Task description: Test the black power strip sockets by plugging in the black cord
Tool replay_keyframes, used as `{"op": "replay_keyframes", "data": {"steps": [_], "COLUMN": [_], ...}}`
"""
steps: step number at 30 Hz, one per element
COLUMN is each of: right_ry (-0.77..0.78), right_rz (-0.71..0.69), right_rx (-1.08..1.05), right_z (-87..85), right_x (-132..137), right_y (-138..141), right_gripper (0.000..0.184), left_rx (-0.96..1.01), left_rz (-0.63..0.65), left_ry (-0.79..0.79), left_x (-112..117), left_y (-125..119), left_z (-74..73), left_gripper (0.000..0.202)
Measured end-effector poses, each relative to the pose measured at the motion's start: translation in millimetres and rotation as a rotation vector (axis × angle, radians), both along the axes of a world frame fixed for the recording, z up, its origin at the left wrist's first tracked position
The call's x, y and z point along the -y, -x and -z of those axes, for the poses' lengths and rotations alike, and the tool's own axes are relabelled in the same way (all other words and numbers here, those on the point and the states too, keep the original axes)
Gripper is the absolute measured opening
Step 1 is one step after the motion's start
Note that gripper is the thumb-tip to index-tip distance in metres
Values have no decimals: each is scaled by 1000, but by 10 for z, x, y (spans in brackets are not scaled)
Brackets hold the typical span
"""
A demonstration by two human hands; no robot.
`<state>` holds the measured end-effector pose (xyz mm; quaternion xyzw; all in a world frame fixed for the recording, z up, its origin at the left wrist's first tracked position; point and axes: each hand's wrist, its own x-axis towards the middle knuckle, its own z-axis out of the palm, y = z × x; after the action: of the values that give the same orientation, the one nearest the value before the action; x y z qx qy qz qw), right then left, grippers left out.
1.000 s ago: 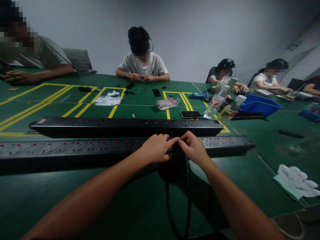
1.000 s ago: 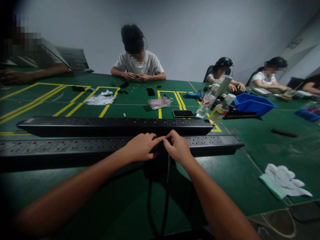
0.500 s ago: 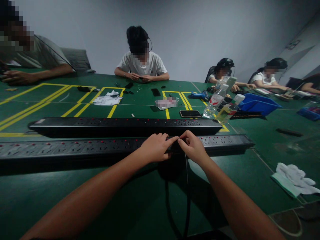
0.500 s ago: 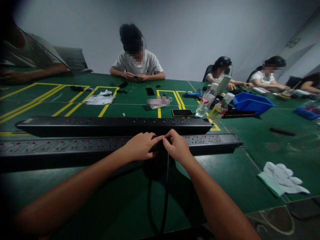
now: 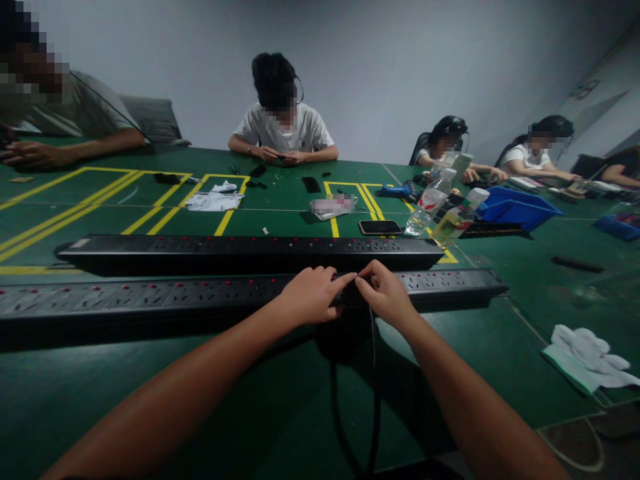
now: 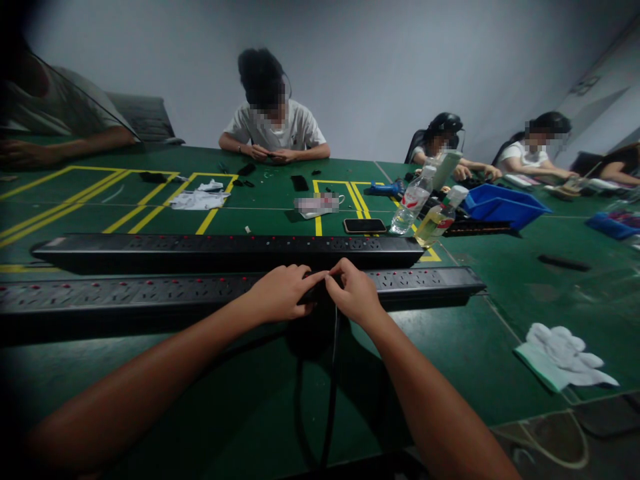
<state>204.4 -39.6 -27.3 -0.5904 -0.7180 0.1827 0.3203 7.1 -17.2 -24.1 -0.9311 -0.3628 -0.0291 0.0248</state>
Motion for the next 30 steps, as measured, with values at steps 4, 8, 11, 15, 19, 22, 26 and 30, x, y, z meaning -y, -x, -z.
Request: {"op": "replay_keyframes", "data": {"steps": [4, 8, 11, 15, 19, 22, 26, 30], "right_ry": [-3, 8, 39, 81, 69, 1, 104, 158], "right_rz": [0, 3, -6, 0, 25, 36, -75, -77], "right_rx": [8, 16, 30, -15, -152, -312, -337, -215], "right_z": [-25, -57, -65, -51, -187, -399, -473, -269], "right_x": [10, 28, 29, 2, 57, 141, 122, 1], "right_y": [10, 15, 17, 40, 88, 116, 160, 230], "right_gripper": [16, 16, 17, 14, 12, 16, 22, 16], "left_rx": [1, 2, 8, 7, 7, 15, 38, 82], "left_rz": [3, -5, -4, -4, -8, 8, 35, 34], "left_ry": [13, 30, 29, 34, 46, 47, 131, 287], "left_x": [4, 1, -8, -24, -27, -39, -125, -231], "left_y": [-3, -4, 1, 5, -1, 9, 94, 209], "left_z": [-19, -18, -4, 8, -1, -19, -51, -82], "left_gripper": [69, 72, 71, 71, 71, 70, 71, 87]}}
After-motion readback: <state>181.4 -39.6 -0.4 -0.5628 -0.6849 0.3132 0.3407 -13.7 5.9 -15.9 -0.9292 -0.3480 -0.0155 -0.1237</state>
